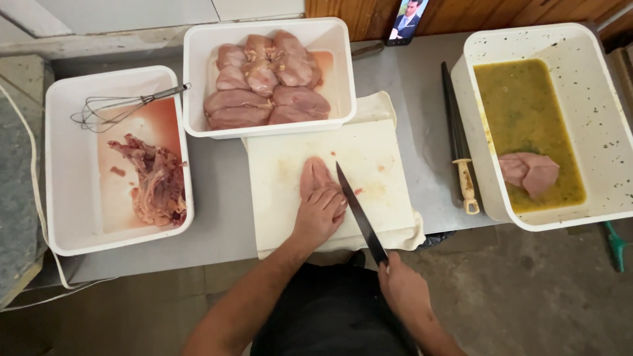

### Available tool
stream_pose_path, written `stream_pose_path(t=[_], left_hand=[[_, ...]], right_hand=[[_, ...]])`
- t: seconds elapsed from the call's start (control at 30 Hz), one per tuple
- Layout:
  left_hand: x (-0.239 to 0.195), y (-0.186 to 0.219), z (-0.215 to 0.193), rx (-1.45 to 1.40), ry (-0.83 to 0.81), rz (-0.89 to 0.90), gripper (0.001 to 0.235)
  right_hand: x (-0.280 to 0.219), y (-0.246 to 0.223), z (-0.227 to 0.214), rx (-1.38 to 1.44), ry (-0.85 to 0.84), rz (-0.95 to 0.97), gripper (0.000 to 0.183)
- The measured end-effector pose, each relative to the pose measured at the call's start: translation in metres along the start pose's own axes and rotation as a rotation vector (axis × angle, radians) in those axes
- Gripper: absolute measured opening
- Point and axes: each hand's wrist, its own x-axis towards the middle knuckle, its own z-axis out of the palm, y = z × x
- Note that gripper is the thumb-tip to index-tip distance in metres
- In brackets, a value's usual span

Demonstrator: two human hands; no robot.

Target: Slicing raw chicken breasts on a cutting board and placing them into a marinade container.

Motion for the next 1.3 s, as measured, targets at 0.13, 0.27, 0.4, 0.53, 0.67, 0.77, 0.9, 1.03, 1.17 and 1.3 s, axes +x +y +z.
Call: stream_pose_path(t=[0.13,0.27,0.4,0.53,0.67,0.77,0.9,1.03,1.17,1.3], left_hand=[[0.002,0.004,-0.009,0.006,-0.012,-0.001,0.019],[0.000,0.001,-0.007,-0.024,0.041,0.005,0.014],[0.001,0.001,-0.010,-0.028,0.027,-0.012,0.016],[-0.001,0.000,-0.010,-0.002,0.024,0.002,0.021],[-0.005,-0.001,-0.002,-0.034,-0.019,-0.023,0.027],[-0.006,-0.001,-0.003,-0.044,-0.032,-0.024,0.026],[-0.007,0.001,-0.005,-0.047,-0.017,-0.039,0.023],[-0.010,0.002,-0.005,-0.107,0.029,-0.021,0.021],[-0.005,0.005,-0.010,-0.082,0.022,-0.013,0.017],[-0.009,0.001,-0.004,-0.091,0.028,-0.017,0.020]], right_hand=[[0.005,0.021,0.005,-0.108,0.160,-0.166,0.026],[-0.007,0.054,0.014,-0.114,0.115,-0.141,0.026],[-0.010,0.062,0.014,-0.173,0.185,-0.231,0.022],[-0.010,0.032,-0.014,-0.133,0.047,-0.153,0.023],[0.004,-0.010,-0.037,-0.040,-0.096,-0.051,0.028],[0.024,-0.031,-0.030,-0.073,0.014,-0.134,0.026],[0.017,-0.039,-0.037,-0.052,0.021,-0.153,0.025],[-0.004,-0.025,-0.040,-0.052,0.005,-0.107,0.033],[-0.011,-0.006,-0.030,-0.109,0.102,-0.180,0.027],[-0.004,-0.011,-0.038,-0.156,0.006,-0.164,0.029]])
